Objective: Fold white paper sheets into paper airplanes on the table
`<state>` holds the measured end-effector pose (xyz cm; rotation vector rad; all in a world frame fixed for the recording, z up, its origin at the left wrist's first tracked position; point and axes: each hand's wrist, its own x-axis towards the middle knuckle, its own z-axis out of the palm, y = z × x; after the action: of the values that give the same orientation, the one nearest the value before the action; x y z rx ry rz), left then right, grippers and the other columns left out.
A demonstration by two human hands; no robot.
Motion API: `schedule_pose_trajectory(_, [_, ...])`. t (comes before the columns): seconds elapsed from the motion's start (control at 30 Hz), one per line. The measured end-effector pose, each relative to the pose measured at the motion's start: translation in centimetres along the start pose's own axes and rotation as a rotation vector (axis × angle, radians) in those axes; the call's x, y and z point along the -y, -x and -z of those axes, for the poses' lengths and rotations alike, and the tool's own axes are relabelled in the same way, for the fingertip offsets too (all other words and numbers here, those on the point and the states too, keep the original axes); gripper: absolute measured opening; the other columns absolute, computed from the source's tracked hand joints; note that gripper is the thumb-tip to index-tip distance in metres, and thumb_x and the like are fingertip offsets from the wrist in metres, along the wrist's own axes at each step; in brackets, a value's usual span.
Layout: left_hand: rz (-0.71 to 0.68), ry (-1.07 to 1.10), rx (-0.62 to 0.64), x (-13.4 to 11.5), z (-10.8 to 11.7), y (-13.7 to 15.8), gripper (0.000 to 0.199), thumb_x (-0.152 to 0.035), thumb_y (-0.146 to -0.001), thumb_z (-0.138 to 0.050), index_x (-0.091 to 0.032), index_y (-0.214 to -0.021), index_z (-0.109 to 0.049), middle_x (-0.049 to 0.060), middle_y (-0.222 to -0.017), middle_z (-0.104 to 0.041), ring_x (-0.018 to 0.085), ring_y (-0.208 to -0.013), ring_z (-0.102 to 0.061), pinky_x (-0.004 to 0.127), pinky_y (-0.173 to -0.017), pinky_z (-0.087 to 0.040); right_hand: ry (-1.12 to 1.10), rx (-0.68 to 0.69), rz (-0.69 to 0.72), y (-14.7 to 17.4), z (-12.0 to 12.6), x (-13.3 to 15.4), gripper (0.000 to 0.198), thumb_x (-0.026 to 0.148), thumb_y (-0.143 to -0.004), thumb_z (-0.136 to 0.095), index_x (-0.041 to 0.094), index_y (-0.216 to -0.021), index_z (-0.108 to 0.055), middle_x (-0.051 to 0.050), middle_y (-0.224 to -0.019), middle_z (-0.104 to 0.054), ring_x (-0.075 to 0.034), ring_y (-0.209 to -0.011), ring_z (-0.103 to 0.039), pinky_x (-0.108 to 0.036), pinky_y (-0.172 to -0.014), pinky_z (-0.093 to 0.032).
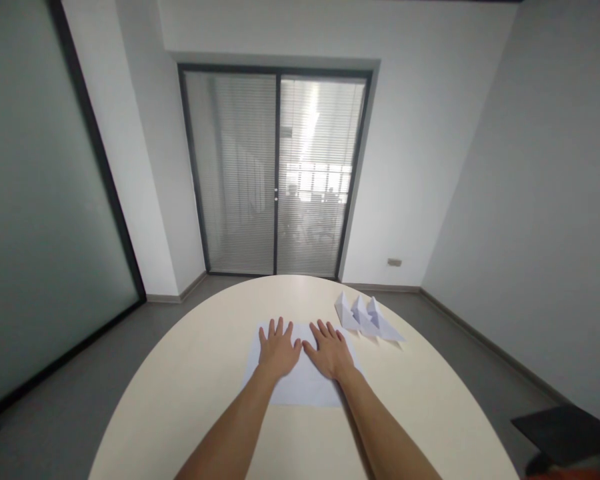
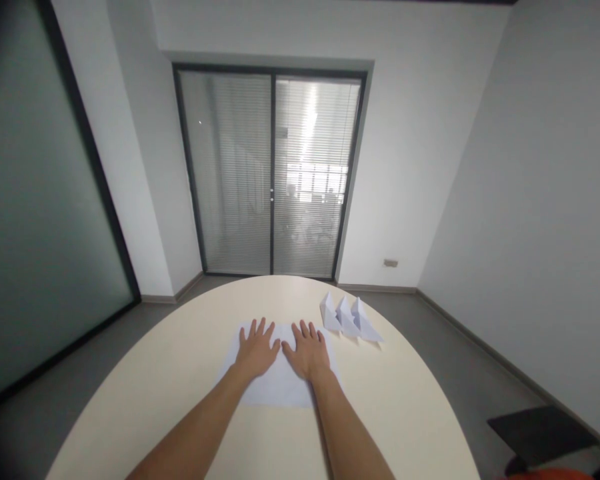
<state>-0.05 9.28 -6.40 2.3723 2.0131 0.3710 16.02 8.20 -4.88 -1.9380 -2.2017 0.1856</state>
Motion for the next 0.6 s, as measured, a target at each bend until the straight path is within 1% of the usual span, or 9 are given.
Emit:
schedule_pose_trajectory(0.1, [-0.030, 0.016, 0.024, 0.0, 0.1, -0.4, 0.065, -0.059, -0.094, -0.030, -0.028, -0.151, -0.033, 0.008, -0.161, -0.024, 0.038, -0.148, -0.013, 0.065, -0.114, -0.010, -0.015, -0.024, -0.015, -0.4, 0.3, -0.7, 0.067, 0.057, -0.095, -0.032, 0.022, -0.152, -0.033, -0.008, -0.161, -0.026, -0.027, -0.149, -0.016, -0.042, -0.117, -0.013])
schedule_pose_trajectory(0.2, [-0.009, 0.015, 0.017, -0.2, 0.2, -0.4, 0.065, -0.060, -0.094, -0.030, -0.029, -0.151, -0.033, 0.008, -0.161, -0.024, 0.040, -0.147, -0.013, 0.065, -0.114, -0.008, -0.006, -0.032, -0.058, -0.4, 0.5, -0.9, 0.067, 0.056, -0.095, -0.032, 0.021, -0.152, -0.033, -0.008, -0.161, -0.026, -0.028, -0.149, -0.016, -0.042, -0.117, -0.013])
schedule_pose_trajectory(0.37, [0.051, -0.009, -0.026, -0.7, 0.6, 0.0, 0.064, -0.059, -0.094, -0.033, -0.029, -0.151, -0.035, 0.012, -0.160, -0.026, 0.042, -0.146, -0.016, 0.067, -0.112, -0.009, 0.011, -0.050, -0.097, 0.2, 0.9, -0.4, 0.070, 0.058, -0.094, -0.033, 0.019, -0.153, -0.031, -0.010, -0.161, -0.025, -0.030, -0.149, -0.015, -0.044, -0.117, -0.014])
schedule_pose_trajectory(0.47, [0.064, -0.010, -0.006, -1.0, 1.2, 0.3, 0.066, -0.060, -0.093, -0.034, -0.029, -0.151, -0.033, 0.012, -0.160, -0.024, 0.043, -0.146, -0.016, 0.066, -0.112, -0.009, 0.023, -0.034, -0.099, 0.9, 1.6, -0.2, 0.073, 0.061, -0.093, -0.033, 0.019, -0.153, -0.030, -0.011, -0.161, -0.023, -0.031, -0.150, -0.014, -0.045, -0.117, -0.013])
schedule_pose_trajectory(0.6, [0.032, -0.006, 0.028, -1.3, 1.9, 1.0, 0.068, -0.062, -0.093, -0.033, -0.029, -0.152, -0.031, 0.011, -0.161, -0.022, 0.043, -0.147, -0.013, 0.066, -0.113, -0.008, 0.033, 0.008, -0.072, 2.1, 2.5, -0.8, 0.078, 0.066, -0.092, -0.032, 0.019, -0.154, -0.028, -0.011, -0.162, -0.020, -0.032, -0.150, -0.012, -0.046, -0.117, -0.012])
